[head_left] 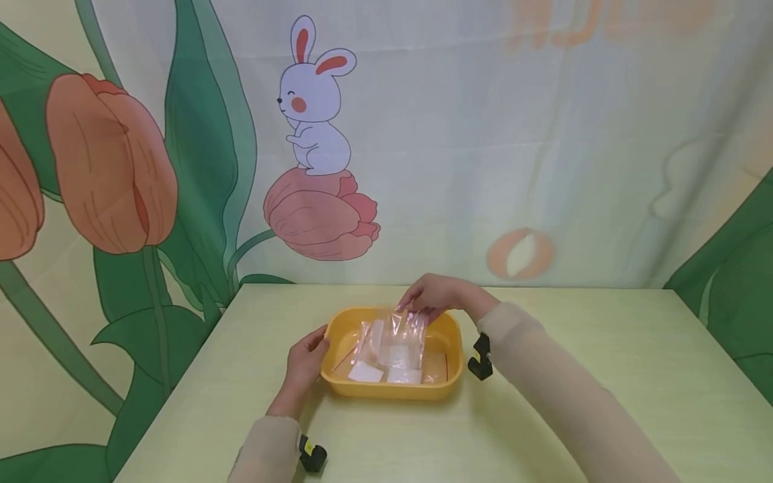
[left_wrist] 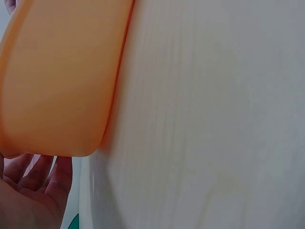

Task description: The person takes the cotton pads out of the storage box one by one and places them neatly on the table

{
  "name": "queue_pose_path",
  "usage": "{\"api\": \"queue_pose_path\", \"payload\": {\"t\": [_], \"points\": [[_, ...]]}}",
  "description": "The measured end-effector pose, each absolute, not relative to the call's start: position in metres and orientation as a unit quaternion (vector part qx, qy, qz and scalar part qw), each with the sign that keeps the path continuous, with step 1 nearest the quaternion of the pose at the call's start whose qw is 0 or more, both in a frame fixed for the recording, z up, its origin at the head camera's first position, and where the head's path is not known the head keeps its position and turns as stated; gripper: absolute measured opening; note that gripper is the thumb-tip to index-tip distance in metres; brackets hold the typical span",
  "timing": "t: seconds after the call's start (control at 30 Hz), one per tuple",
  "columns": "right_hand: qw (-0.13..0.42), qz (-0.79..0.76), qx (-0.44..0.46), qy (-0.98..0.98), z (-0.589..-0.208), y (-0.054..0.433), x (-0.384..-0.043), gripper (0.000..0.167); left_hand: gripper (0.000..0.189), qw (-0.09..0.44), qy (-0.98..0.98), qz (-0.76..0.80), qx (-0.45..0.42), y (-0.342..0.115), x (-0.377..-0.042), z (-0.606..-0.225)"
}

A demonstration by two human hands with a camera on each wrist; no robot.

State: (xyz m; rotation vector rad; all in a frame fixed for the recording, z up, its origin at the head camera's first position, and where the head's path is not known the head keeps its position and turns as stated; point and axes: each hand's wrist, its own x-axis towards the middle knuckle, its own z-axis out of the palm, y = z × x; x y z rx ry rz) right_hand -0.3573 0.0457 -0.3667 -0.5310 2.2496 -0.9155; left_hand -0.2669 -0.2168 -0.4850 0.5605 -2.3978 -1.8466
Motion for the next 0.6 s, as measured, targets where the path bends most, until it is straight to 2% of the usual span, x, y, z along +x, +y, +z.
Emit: {"api": "queue_pose_path", "payload": {"t": [0.6], "points": [[0.302,-0.389,-0.194,0.849,-0.358,0.071,-0.349,0.029,0.045,0.033,-0.777,-0.6,0.187,-0.217,-0.268,-0.485]]}}
